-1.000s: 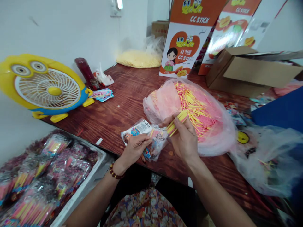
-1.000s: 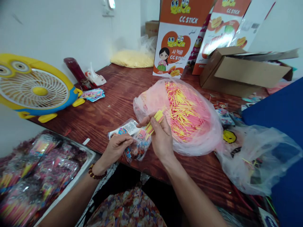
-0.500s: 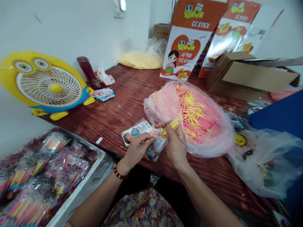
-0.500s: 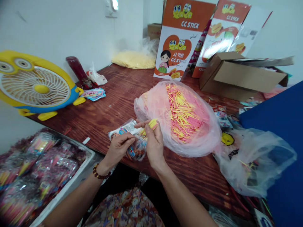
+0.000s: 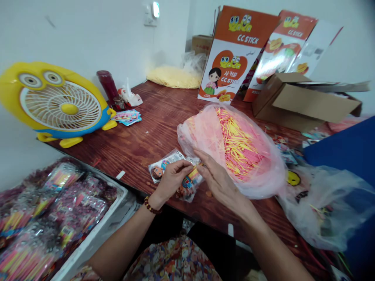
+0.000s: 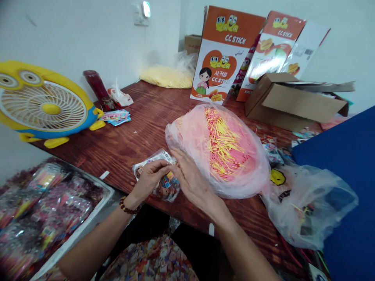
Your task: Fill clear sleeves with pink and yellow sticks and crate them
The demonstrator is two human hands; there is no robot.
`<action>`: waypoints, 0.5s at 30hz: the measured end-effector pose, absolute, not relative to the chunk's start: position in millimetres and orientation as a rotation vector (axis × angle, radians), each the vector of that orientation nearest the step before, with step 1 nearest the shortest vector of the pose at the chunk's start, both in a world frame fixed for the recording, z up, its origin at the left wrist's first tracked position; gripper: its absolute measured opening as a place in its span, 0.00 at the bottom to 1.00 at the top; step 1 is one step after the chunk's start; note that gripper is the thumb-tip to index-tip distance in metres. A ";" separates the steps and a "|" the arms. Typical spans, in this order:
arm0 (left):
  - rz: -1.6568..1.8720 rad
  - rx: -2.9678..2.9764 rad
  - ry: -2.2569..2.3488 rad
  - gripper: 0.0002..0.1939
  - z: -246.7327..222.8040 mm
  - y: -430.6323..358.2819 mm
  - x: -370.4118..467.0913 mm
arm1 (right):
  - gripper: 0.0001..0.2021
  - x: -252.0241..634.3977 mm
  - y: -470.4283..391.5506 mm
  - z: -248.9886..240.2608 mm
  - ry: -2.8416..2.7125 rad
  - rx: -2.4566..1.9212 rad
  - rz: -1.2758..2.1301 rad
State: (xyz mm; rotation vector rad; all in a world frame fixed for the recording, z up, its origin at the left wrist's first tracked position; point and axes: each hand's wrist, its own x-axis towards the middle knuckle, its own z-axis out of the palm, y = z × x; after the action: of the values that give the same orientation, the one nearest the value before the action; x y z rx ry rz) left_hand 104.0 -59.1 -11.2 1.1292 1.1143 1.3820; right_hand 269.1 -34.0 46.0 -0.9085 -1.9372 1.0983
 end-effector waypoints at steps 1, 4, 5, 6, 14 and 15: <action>1.392 1.111 1.098 0.11 -12.0 -58.8 104.2 | 0.20 273.2 -32.5 45.7 -1.918 -0.899 1.130; 1.436 1.040 1.027 0.11 -14.3 -59.4 102.7 | 0.16 282.3 -29.9 41.3 -1.855 -0.954 1.186; 1.446 1.024 1.004 0.11 -14.4 -59.9 101.8 | 0.12 283.6 -30.1 39.4 -1.866 -0.998 1.165; 1.449 1.011 0.988 0.11 -14.0 -60.4 100.9 | 0.09 284.0 -30.7 37.8 -1.884 -1.040 1.134; 1.187 1.026 0.928 0.16 -6.3 -63.0 98.5 | 0.07 279.1 -31.0 32.9 -1.734 -1.046 1.231; 1.182 1.028 0.947 0.15 -6.8 -63.1 98.9 | 0.07 278.9 -30.3 31.1 -1.696 -1.045 1.279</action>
State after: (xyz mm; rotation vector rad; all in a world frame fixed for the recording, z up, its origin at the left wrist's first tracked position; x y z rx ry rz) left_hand 98.9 -63.1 -6.8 1.0280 0.9475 1.1819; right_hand 278.9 -30.3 31.1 -1.0450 -1.6962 1.2789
